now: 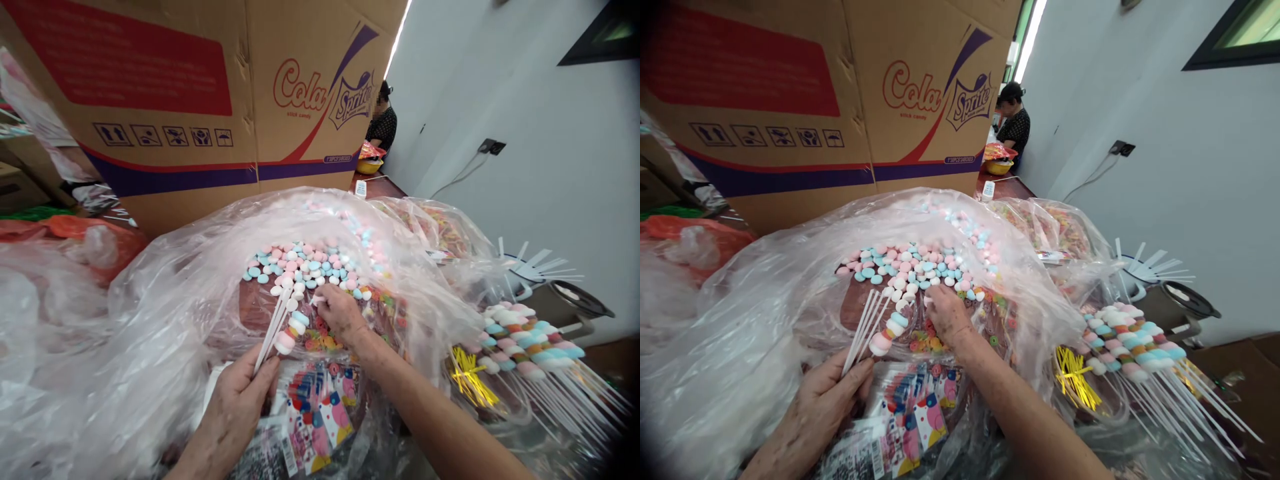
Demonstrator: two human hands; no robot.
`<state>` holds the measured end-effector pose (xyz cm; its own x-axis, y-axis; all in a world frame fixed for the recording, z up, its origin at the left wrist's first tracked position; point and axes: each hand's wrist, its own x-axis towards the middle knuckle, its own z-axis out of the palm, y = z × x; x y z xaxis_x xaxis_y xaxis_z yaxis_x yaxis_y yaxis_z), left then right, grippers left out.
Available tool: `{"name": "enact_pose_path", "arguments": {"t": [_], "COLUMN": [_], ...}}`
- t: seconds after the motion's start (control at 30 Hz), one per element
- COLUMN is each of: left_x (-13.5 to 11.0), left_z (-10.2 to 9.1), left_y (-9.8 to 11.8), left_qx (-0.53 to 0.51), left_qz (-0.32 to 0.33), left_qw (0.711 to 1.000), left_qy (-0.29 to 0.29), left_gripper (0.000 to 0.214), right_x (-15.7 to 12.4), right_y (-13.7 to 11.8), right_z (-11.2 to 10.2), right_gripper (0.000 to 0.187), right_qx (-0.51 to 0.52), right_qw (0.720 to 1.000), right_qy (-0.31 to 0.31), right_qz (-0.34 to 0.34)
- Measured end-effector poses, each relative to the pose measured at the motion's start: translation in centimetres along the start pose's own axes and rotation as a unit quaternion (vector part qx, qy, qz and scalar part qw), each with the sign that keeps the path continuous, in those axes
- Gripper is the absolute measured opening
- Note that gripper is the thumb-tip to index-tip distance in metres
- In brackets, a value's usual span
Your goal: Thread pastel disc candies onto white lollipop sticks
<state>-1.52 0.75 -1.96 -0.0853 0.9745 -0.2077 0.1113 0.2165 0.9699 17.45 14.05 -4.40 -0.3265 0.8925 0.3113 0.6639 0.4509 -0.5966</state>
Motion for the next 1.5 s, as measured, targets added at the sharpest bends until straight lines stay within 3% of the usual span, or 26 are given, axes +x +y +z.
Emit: {"name": "enact_pose_path", "arguments": {"t": [0.07,0.1,0.2,0.27,0.37,1.07,1.33,1.5], "left_x": [0.0,0.0,0.0,0.0,0.0,0.0,0.1,0.0], "left_z": [0.0,-0.1,-0.1,-0.1,-0.1,0.4,0.5,0.9], "left_y": [0.4,0.6,0.9,1.0,1.0,1.9,2.0,1.8], "left_qx": [0.023,0.039,0.087,0.113,0.144,0.130,0.113,0.110], "left_qz": [0.009,0.013,0.012,0.004,0.004,0.002,0.003,0.013], "left_qw": [1.000,0.999,0.996,0.992,0.988,0.990,0.993,0.994], "left_qy": [0.006,0.001,-0.029,-0.048,-0.055,-0.048,-0.037,-0.020], "left_gripper": [0.027,0.028,0.035,0.039,0.040,0.035,0.032,0.033], "right_x": [0.0,-0.1,-0.6,-1.0,-1.2,-1.5,-2.1,-2.5], "right_y": [-0.6,-1.1,-2.6,-3.4,-4.1,-4.5,-4.1,-4.3], "right_z": [-0.7,-1.1,-2.4,-3.0,-3.1,-2.8,-2.3,-1.9], "right_gripper": [0.004,0.005,0.021,0.026,0.029,0.026,0.024,0.029], "right_qx": [0.130,0.237,0.542,0.613,0.635,0.639,0.586,0.548], "right_qw": [0.989,0.964,0.808,0.748,0.720,0.720,0.782,0.810], "right_qy": [0.024,0.031,0.034,0.035,0.056,0.076,0.040,0.057], "right_qz": [0.070,0.116,0.228,0.255,0.275,0.260,0.207,0.200]}}
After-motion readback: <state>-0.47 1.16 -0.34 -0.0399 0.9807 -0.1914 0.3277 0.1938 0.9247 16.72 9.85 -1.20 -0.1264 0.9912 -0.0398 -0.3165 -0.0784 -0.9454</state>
